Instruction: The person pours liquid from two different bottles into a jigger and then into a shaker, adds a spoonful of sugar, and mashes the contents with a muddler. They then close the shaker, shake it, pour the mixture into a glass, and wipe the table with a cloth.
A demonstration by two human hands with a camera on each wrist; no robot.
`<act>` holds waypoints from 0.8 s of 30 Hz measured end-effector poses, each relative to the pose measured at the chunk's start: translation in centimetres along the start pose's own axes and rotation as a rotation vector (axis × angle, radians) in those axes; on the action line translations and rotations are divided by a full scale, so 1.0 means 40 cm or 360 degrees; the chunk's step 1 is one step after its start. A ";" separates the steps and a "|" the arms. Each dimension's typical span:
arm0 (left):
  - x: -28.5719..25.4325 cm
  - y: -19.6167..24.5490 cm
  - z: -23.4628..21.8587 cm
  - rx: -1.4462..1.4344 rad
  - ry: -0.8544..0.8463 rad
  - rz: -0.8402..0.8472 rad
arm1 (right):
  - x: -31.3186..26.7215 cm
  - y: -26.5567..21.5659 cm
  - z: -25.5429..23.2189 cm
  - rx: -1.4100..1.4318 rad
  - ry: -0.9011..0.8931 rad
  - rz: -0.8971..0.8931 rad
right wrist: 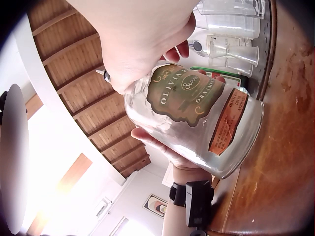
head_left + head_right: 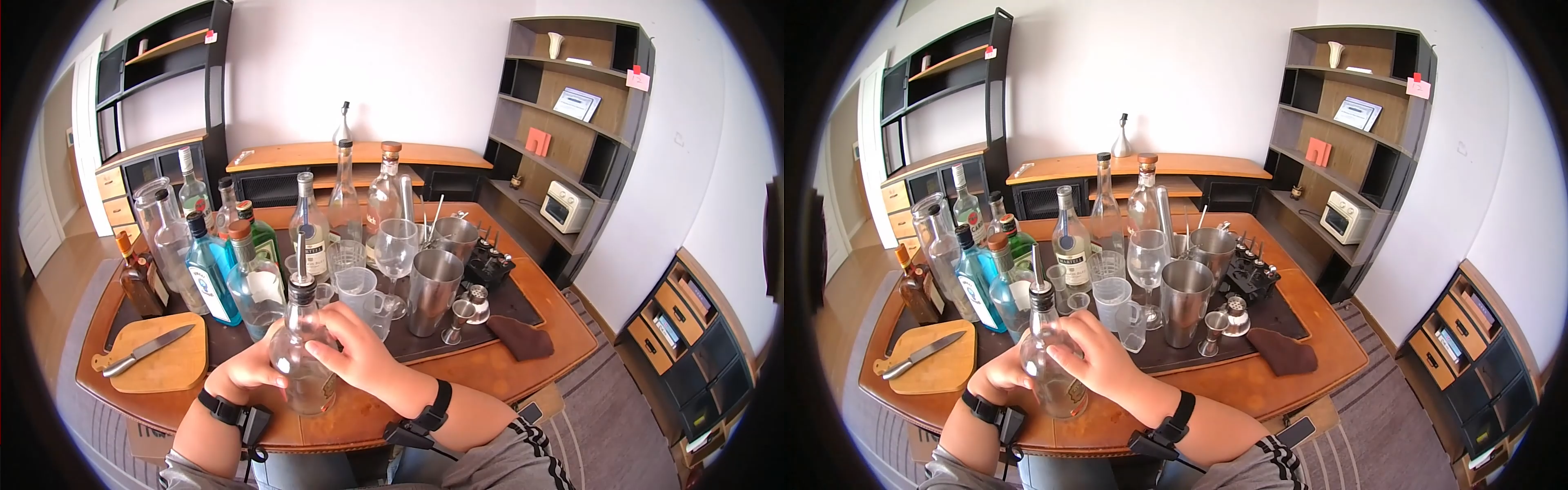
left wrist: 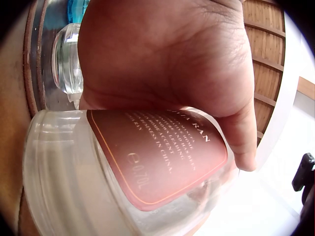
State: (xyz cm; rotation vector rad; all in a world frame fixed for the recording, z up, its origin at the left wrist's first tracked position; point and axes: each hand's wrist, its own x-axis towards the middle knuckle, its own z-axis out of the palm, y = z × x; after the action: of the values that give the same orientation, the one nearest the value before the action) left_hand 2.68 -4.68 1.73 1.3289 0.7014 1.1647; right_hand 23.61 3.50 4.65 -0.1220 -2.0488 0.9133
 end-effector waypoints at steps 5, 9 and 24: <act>0.005 0.017 0.017 -0.0029 -0.0020 -0.0014 | 0.001 -0.004 -0.002 -0.0009 -0.0003 0.0010; 0.000 0.004 0.006 -0.0023 -0.0010 -0.0009 | 0.001 -0.004 -0.002 -0.0008 -0.0007 0.0016; 0.002 0.007 0.018 -0.0075 0.0043 -0.0004 | 0.002 -0.009 -0.004 -0.0003 -0.0015 -0.0012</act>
State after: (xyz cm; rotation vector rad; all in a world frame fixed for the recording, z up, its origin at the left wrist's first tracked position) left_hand 3.29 -4.90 2.14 1.2743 0.6911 1.1921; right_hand 23.77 3.34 4.98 -0.1109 -2.0578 0.9085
